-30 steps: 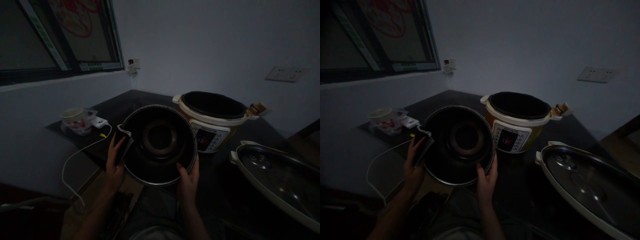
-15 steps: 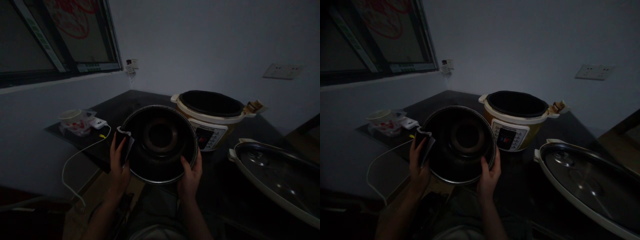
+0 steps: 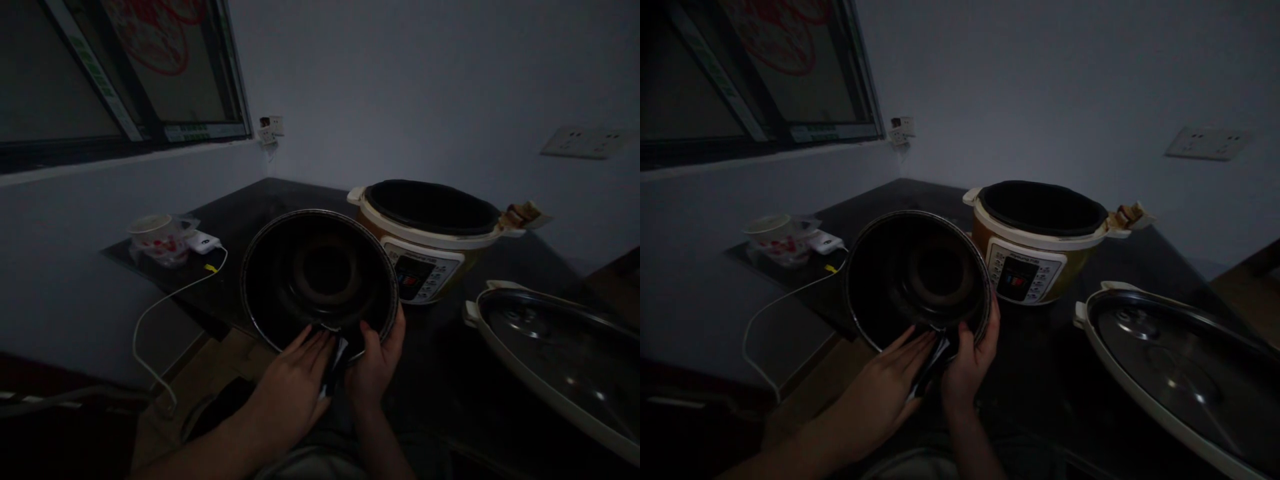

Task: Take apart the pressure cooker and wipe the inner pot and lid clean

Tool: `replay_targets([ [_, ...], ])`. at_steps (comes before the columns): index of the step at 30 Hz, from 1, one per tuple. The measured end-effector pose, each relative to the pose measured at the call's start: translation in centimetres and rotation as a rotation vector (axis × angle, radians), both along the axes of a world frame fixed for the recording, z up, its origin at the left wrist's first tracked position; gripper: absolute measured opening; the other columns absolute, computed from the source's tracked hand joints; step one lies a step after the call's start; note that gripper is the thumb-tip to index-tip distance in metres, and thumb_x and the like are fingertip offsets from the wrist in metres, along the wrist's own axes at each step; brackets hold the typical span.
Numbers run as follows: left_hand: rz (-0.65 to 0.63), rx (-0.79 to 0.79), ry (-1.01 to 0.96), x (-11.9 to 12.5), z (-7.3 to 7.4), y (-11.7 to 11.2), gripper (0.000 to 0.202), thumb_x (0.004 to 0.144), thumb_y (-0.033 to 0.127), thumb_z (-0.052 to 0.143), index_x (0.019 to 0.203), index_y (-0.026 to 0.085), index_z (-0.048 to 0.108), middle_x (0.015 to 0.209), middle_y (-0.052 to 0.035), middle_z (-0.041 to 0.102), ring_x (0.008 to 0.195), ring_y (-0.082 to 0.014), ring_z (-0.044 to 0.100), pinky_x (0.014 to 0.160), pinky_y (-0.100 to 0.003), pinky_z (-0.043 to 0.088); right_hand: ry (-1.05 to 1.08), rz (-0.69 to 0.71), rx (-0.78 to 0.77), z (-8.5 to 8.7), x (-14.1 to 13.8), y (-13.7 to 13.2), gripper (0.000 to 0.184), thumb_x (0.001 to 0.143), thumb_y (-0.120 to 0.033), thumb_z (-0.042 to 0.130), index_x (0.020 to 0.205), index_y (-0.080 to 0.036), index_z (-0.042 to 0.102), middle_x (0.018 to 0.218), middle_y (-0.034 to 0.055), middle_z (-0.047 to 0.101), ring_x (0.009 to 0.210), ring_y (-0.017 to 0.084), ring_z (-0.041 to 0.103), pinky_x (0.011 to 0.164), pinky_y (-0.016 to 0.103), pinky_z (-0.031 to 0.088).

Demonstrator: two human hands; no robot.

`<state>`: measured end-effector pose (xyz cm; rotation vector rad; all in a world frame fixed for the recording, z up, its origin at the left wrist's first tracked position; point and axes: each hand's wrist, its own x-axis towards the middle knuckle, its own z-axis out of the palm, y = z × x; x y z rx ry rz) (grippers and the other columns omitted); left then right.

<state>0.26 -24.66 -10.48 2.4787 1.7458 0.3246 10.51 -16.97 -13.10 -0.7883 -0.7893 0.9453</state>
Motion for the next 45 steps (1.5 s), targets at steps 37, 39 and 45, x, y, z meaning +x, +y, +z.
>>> replay_targets([
  [37,0.15,-0.143,0.288,-3.8,0.1,4.8,0.053,0.086,0.02,0.049,0.137,0.007,0.049,0.141,-0.0275,0.049,0.134,-0.0381,0.043,0.109,-0.057,0.033,-0.142,0.029,0.03,-0.3,1.4,-0.5,0.045,0.085,-0.03,0.063,0.129,-0.024,0.059,0.138,0.0087,0.056,0.13,0.028,0.048,0.11,0.054,0.032],
  [39,0.171,-0.055,0.39,-5.3,0.7,5.2,0.049,0.084,0.019,0.05,0.131,0.005,0.056,0.134,-0.0274,0.055,0.13,-0.0375,0.048,0.109,-0.055,0.035,-0.151,0.047,0.071,0.0,1.4,-0.6,0.043,0.086,-0.029,0.062,0.129,-0.025,0.059,0.138,0.0078,0.056,0.13,0.028,0.048,0.111,0.054,0.031],
  [45,0.204,0.112,0.457,-8.8,3.4,7.6,0.05,0.083,0.003,0.035,0.128,0.002,0.057,0.136,-0.0253,0.054,0.133,-0.0307,0.047,0.113,-0.052,0.031,-0.162,0.05,0.114,0.3,1.1,-0.3,0.04,0.087,-0.027,0.061,0.127,-0.027,0.061,0.137,0.0059,0.057,0.13,0.026,0.049,0.111,0.053,0.031],
])
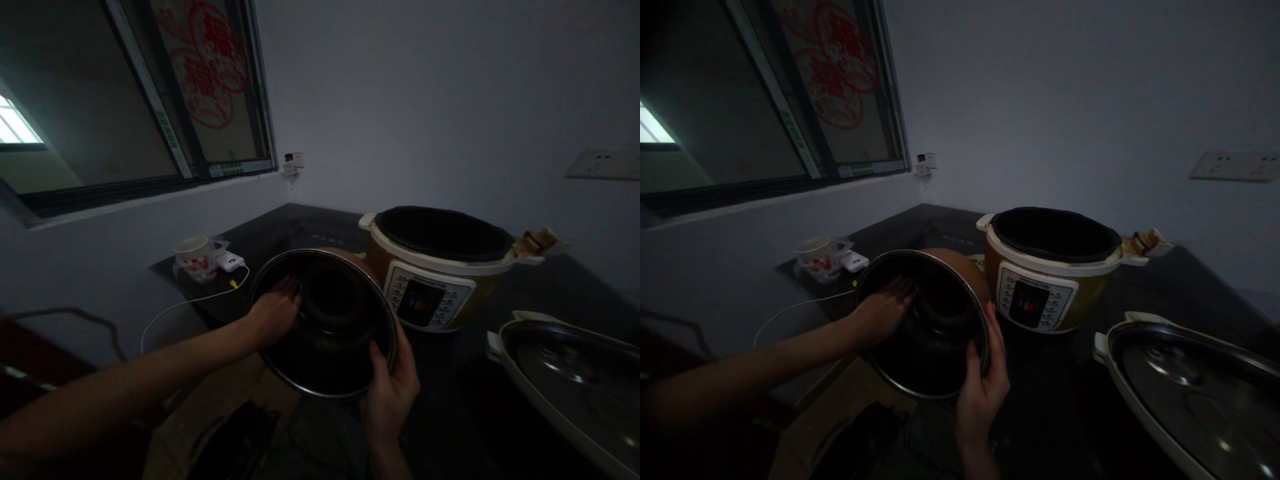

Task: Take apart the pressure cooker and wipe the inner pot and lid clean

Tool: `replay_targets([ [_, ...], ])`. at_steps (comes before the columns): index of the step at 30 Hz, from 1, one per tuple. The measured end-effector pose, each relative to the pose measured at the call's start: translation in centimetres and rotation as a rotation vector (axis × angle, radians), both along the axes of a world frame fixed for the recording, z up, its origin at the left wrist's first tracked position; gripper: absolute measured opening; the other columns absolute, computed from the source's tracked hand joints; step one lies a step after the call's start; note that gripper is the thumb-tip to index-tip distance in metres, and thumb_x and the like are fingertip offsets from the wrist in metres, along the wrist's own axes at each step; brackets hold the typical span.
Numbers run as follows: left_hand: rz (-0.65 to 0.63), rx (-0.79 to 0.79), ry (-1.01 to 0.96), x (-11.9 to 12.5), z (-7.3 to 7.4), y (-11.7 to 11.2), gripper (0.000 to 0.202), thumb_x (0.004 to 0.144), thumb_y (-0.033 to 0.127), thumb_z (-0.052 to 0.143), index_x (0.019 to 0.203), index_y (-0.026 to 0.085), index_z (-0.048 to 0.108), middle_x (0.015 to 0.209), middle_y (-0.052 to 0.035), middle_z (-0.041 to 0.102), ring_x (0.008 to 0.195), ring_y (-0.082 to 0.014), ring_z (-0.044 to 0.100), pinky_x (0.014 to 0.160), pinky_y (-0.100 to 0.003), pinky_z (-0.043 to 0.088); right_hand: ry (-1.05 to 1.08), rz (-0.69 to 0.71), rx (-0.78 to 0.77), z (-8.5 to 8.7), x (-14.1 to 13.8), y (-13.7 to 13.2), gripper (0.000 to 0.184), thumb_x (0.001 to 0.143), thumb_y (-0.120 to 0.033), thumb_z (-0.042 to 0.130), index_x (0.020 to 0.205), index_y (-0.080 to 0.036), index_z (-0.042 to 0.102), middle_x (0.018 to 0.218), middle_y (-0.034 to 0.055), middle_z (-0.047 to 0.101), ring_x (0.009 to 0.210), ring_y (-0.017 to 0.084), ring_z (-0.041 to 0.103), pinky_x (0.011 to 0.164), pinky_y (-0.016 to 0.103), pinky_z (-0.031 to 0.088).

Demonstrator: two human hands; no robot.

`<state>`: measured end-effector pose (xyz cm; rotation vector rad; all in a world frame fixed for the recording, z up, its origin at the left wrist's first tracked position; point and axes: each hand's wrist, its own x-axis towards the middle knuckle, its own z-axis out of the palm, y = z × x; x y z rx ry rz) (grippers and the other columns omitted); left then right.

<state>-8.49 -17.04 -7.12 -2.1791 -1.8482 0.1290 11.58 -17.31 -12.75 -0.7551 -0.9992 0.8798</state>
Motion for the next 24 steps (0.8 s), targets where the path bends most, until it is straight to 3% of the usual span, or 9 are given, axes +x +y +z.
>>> replay_targets([
  [4,-0.019,0.015,-0.007,0.1,0.1,0.5,0.05,0.085,0.004,0.036,0.131,-0.004,0.052,0.138,-0.0288,0.05,0.137,-0.0319,0.041,0.117,-0.051,0.024,0.036,-0.032,-0.033,-0.2,-0.1,0.4,0.041,0.084,-0.028,0.064,0.125,-0.024,0.062,0.134,0.0079,0.059,0.127,0.027,0.051,0.11,0.053,0.034],
  [7,-0.009,-0.033,-0.021,0.7,-0.4,-0.2,0.05,0.084,0.008,0.042,0.131,-0.007,0.05,0.134,-0.0314,0.053,0.133,-0.0343,0.046,0.114,-0.051,0.028,0.028,-0.037,-0.035,0.1,-0.1,0.5,0.04,0.084,-0.027,0.063,0.124,-0.024,0.062,0.134,0.0077,0.059,0.127,0.027,0.051,0.11,0.053,0.033],
  [11,-0.005,-0.14,-0.072,1.3,-1.1,-1.6,0.045,0.082,0.013,0.05,0.125,0.001,0.057,0.12,-0.0254,0.065,0.116,-0.032,0.062,0.105,-0.048,0.042,-0.005,-0.013,0.003,0.5,-0.1,0.4,0.037,0.085,-0.026,0.062,0.122,-0.024,0.064,0.136,0.0072,0.058,0.129,0.025,0.05,0.111,0.051,0.033],
  [14,-0.062,-0.236,-0.127,2.0,-1.7,-2.7,0.041,0.085,0.016,0.05,0.123,0.008,0.059,0.12,-0.0186,0.067,0.111,-0.0272,0.065,0.099,-0.039,0.049,-0.019,-0.016,-0.024,0.6,-0.1,0.4,0.037,0.085,-0.027,0.061,0.122,-0.023,0.064,0.135,0.008,0.058,0.128,0.026,0.05,0.11,0.051,0.034],
  [18,-0.216,-0.358,-0.443,4.7,-2.3,-3.7,0.05,0.088,0.019,0.046,0.138,0.01,0.047,0.146,-0.0164,0.047,0.135,-0.024,0.046,0.111,-0.036,0.038,0.007,-0.018,-0.092,0.7,-0.2,0.5,0.043,0.084,-0.028,0.061,0.126,-0.022,0.061,0.136,0.0088,0.058,0.127,0.026,0.051,0.11,0.05,0.034],
  [21,-0.198,-0.455,-0.759,7.8,-2.0,-3.9,0.059,0.088,0.017,0.042,0.146,0.006,0.033,0.154,-0.0197,0.033,0.143,-0.0248,0.031,0.117,-0.042,0.029,0.029,-0.002,-0.113,1.0,-0.1,0.4,0.047,0.083,-0.028,0.061,0.129,-0.021,0.059,0.137,0.009,0.057,0.128,0.025,0.051,0.11,0.049,0.035],
  [24,-0.18,-0.448,-1.085,10.6,-1.6,-3.5,0.062,0.089,0.018,0.038,0.149,0.01,0.028,0.158,-0.0133,0.025,0.146,-0.0194,0.025,0.12,-0.042,0.02,-0.025,-0.035,-0.129,1.5,0.0,0.2,0.047,0.083,-0.028,0.061,0.129,-0.02,0.059,0.136,0.0098,0.058,0.127,0.026,0.052,0.11,0.049,0.035],
])
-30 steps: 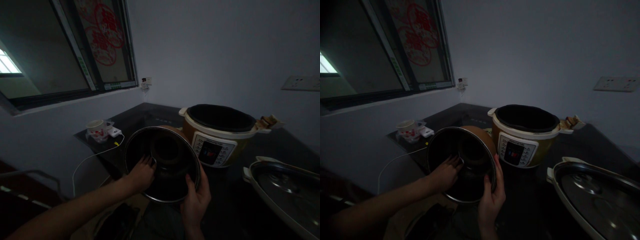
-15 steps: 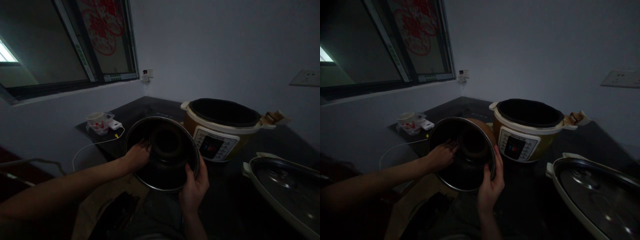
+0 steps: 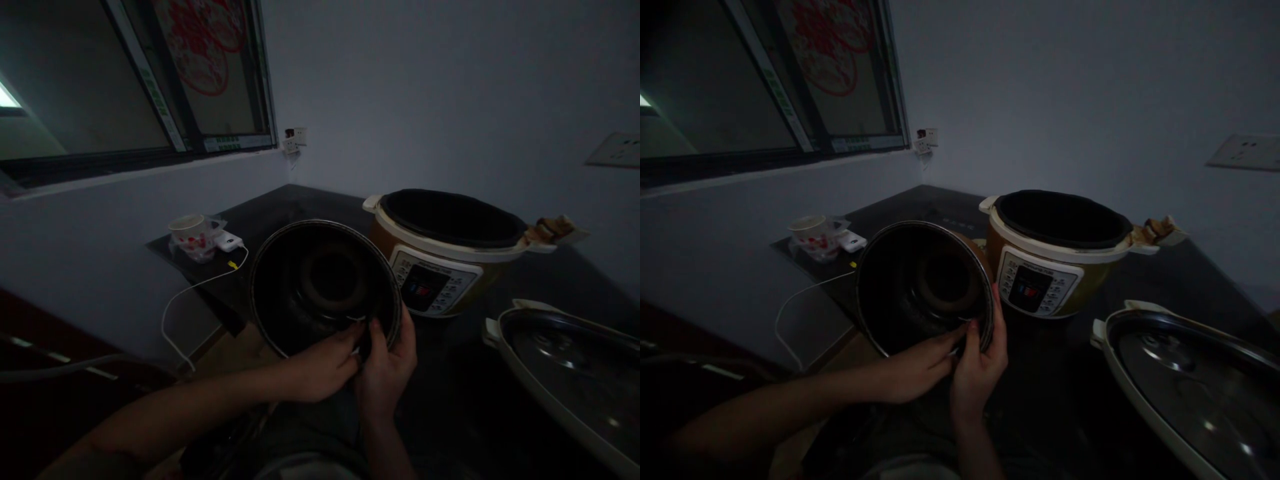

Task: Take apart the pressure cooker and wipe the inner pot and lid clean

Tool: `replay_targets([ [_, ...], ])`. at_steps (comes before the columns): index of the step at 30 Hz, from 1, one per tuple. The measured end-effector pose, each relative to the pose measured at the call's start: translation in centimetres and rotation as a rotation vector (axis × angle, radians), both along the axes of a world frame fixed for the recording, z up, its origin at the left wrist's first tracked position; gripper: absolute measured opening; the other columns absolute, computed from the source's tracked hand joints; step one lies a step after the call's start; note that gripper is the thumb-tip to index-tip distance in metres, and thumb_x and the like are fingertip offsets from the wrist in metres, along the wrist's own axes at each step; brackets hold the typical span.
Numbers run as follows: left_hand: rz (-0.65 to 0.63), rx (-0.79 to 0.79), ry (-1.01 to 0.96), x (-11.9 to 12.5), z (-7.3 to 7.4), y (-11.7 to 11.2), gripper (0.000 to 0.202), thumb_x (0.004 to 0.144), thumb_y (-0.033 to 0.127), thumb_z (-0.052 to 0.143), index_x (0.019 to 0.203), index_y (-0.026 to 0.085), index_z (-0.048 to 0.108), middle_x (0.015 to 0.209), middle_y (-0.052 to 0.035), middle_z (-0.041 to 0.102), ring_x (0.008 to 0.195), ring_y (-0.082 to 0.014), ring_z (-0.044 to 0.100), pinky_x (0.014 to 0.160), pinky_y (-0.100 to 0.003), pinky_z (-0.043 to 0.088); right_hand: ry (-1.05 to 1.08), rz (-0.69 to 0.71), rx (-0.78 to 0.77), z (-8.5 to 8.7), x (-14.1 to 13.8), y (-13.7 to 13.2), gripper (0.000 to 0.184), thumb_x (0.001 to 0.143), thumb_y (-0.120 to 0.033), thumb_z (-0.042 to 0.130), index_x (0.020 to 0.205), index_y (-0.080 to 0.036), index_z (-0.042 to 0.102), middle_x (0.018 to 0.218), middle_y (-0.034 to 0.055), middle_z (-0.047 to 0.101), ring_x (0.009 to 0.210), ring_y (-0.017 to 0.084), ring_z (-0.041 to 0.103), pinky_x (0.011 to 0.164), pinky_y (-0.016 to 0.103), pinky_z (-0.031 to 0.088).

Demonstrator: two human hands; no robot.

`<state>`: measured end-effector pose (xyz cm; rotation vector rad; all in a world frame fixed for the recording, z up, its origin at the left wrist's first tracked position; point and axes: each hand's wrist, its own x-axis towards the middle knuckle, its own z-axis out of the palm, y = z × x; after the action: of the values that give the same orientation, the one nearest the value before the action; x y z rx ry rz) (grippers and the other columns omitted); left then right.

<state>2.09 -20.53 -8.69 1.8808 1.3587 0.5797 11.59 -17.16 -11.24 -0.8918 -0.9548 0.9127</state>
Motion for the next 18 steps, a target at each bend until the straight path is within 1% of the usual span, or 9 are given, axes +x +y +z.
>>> replay_targets([
  [2,0.057,-0.003,-0.162,1.2,0.2,0.2,0.062,0.089,0.019,0.036,0.15,0.012,0.027,0.159,-0.0099,0.025,0.146,-0.017,0.025,0.121,-0.04,0.017,-0.03,-0.012,-0.014,0.3,0.2,-0.1,0.048,0.082,-0.028,0.062,0.129,-0.019,0.058,0.135,0.0107,0.058,0.127,0.027,0.052,0.11,0.05,0.036],
  [3,0.073,-0.007,-0.203,1.5,0.2,0.3,0.062,0.09,0.02,0.035,0.15,0.011,0.026,0.158,-0.0097,0.026,0.145,-0.0167,0.026,0.121,-0.039,0.017,-0.029,-0.012,-0.022,0.4,0.2,-0.1,0.049,0.082,-0.028,0.062,0.13,-0.019,0.058,0.135,0.0109,0.058,0.127,0.027,0.052,0.11,0.05,0.036],
  [5,0.079,0.009,-0.188,1.6,0.3,0.0,0.063,0.089,0.02,0.036,0.151,0.01,0.025,0.158,-0.0108,0.029,0.144,-0.0173,0.029,0.121,-0.037,0.019,-0.001,-0.003,-0.032,0.5,0.4,0.1,0.05,0.081,-0.027,0.062,0.129,-0.019,0.058,0.135,0.0108,0.058,0.127,0.027,0.052,0.11,0.049,0.035],
  [7,0.053,0.041,-0.047,1.2,0.5,-0.6,0.064,0.088,0.019,0.038,0.15,0.01,0.025,0.156,-0.0123,0.031,0.143,-0.0193,0.032,0.119,-0.037,0.023,0.034,-0.005,-0.04,0.6,0.5,0.2,0.05,0.079,-0.025,0.063,0.128,-0.019,0.058,0.134,0.0104,0.059,0.126,0.027,0.053,0.11,0.049,0.036],
  [9,0.017,0.082,0.163,0.4,0.5,-1.4,0.064,0.089,0.02,0.041,0.15,0.009,0.026,0.154,-0.0146,0.036,0.14,-0.023,0.038,0.117,-0.04,0.03,0.059,-0.024,-0.051,0.6,0.6,0.5,0.05,0.078,-0.022,0.063,0.128,-0.018,0.059,0.132,0.0101,0.061,0.123,0.026,0.055,0.109,0.048,0.037],
  [11,-0.036,0.132,0.377,-0.5,0.5,-2.2,0.062,0.09,0.022,0.043,0.148,0.007,0.029,0.151,-0.0184,0.04,0.137,-0.0277,0.042,0.113,-0.044,0.036,0.073,-0.046,-0.059,0.5,0.6,0.6,0.05,0.077,-0.021,0.063,0.127,-0.018,0.059,0.13,0.0096,0.062,0.121,0.026,0.056,0.108,0.048,0.038],
  [13,-0.097,0.215,0.547,-1.6,0.1,-2.9,0.061,0.09,0.025,0.046,0.146,0.004,0.031,0.148,-0.0228,0.042,0.135,-0.0313,0.044,0.111,-0.045,0.038,0.087,-0.047,-0.056,0.5,0.6,0.7,0.05,0.076,-0.019,0.063,0.125,-0.018,0.06,0.13,0.0091,0.062,0.121,0.025,0.056,0.109,0.047,0.038],
  [15,-0.166,0.313,0.656,-2.9,-0.3,-3.2,0.063,0.089,0.029,0.051,0.144,0.002,0.033,0.146,-0.0243,0.044,0.134,-0.0323,0.045,0.11,-0.043,0.039,0.108,-0.035,-0.054,0.6,0.6,0.8,0.049,0.075,-0.018,0.063,0.124,-0.018,0.061,0.129,0.0088,0.062,0.122,0.025,0.056,0.109,0.047,0.037],
  [18,-0.273,0.42,0.743,-5.3,-0.6,-3.4,0.065,0.087,0.032,0.057,0.142,0.005,0.036,0.142,-0.0224,0.049,0.13,-0.0305,0.05,0.107,-0.04,0.043,0.125,-0.022,-0.06,0.6,0.6,0.8,0.05,0.074,-0.017,0.063,0.124,-0.019,0.061,0.129,0.0084,0.062,0.122,0.026,0.056,0.109,0.047,0.037],
])
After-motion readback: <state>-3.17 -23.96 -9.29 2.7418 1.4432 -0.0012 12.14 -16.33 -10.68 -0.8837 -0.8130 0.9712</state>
